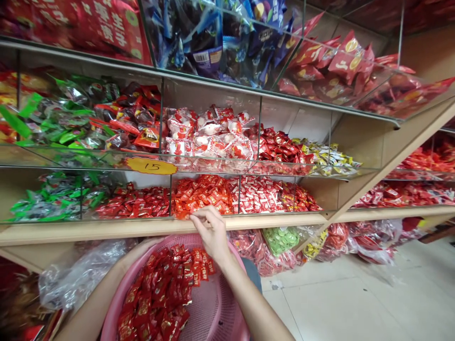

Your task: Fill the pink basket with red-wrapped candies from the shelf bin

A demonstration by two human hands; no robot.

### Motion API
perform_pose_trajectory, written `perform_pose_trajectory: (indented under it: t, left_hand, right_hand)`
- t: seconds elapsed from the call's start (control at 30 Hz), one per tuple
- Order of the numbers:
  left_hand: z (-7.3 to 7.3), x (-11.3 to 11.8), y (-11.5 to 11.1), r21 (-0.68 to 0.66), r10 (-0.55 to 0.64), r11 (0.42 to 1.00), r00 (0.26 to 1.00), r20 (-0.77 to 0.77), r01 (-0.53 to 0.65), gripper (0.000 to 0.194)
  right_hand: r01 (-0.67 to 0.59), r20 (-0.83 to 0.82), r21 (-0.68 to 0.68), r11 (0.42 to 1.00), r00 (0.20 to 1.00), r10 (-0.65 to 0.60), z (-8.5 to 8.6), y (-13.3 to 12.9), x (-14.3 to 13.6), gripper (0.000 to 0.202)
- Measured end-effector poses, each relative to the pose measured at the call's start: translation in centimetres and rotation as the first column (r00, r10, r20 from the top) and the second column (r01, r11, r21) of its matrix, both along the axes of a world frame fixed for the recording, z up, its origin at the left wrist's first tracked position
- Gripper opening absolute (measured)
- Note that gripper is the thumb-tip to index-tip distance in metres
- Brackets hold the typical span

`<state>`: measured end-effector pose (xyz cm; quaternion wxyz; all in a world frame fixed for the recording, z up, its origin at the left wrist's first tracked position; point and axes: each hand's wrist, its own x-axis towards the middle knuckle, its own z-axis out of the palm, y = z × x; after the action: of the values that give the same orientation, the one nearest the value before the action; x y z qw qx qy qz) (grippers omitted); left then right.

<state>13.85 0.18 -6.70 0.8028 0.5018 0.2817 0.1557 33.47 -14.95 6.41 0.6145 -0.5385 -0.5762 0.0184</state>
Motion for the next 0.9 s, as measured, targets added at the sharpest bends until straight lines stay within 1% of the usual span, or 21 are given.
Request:
perform_pose_trajectory:
  t: [0.1, 0.17, 0.2, 0.27, 0.3, 0.33, 0.4, 0.5, 0.6, 0.67, 0.83, 0.9]
  left_hand:
    - [-0.3, 0.1, 0.1, 0.008, -0.003, 1.0, 1.0, 0.003, 0.003, 0.032]
    - [-0.3, 0.2, 0.1, 0.018, -0.005, 1.0, 1.0, -0.003, 0.005, 0.032]
    - [-0.1, 0.2, 0.1, 0.027, -0.003, 1.0, 1.0, -0.002, 0.003, 0.032]
    - [0.2, 0.3, 0.0, 0.048, 0.0, 0.999, 1.0, 0.009, -0.001, 0.032]
    - [0.4, 0.2, -0.1, 0.057, -0.001, 0.998, 1.0, 0.014, 0.0, 0.032]
    - [0.5, 0.2, -0.2, 0.065, -0.004, 0.998, 1.0, 0.017, 0.003, 0.032]
    - [0.6, 0.1, -0.2, 0.082, -0.011, 0.997, 1.0, 0.012, 0.01, 0.032]
    - [0.2, 0.0, 0.0, 0.112, -0.006, 0.994, 1.0, -0.005, 0.007, 0.032]
    - [-0.2, -0.1, 0.3, 0.143, 0.005, 0.99, 1.0, -0.011, -0.004, 0.032]
    - [-0.2, -0.1, 0.4, 0.152, 0.004, 0.988, 1.0, -0.014, -0.001, 0.032]
    - [0.3, -0.1, 0.2, 0.123, -0.008, 0.992, 1.0, -0.028, 0.012, 0.033]
    - [0.5, -0.1, 0.1, 0.105, -0.01, 0.994, 0.999, -0.031, 0.013, 0.033]
  right_hand:
    - [-0.126, 0.001, -0.153, 0.98, 0.992, 0.127, -1.0, -2.4, 0.2, 0.011]
    - [-0.2, -0.014, -0.307, 0.93, 0.978, 0.206, -2.4, -3.3, 0.7, 0.013]
    - [-0.232, -0.037, -0.395, 0.889, 0.971, 0.236, -3.3, -3.5, 1.0, 0.014]
    - [-0.283, -0.108, -0.555, 0.783, 0.957, 0.269, -5.4, -3.7, 1.7, 0.016]
    - [-0.31, -0.148, -0.614, 0.726, 0.948, 0.28, -6.6, -3.6, 2.1, 0.016]
    - [-0.334, -0.181, -0.652, 0.68, 0.94, 0.289, -7.8, -3.5, 2.5, 0.017]
    - [-0.377, -0.228, -0.697, 0.61, 0.923, 0.31, -10.0, -3.0, 3.2, 0.016]
    - [-0.384, -0.26, -0.761, 0.522, 0.919, 0.297, -12.4, -2.2, 4.2, 0.014]
    - [-0.378, -0.284, -0.818, 0.434, 0.921, 0.266, -13.6, -1.3, 4.7, 0.011]
    - [-0.37, -0.288, -0.84, 0.398, 0.924, 0.251, -13.9, -0.7, 4.7, 0.01]
    - [-0.31, -0.235, -0.886, 0.345, 0.941, 0.243, -14.5, 0.2, 3.9, 0.007]
    - [-0.271, -0.193, -0.898, 0.346, 0.951, 0.243, -14.8, 0.4, 3.5, 0.009]
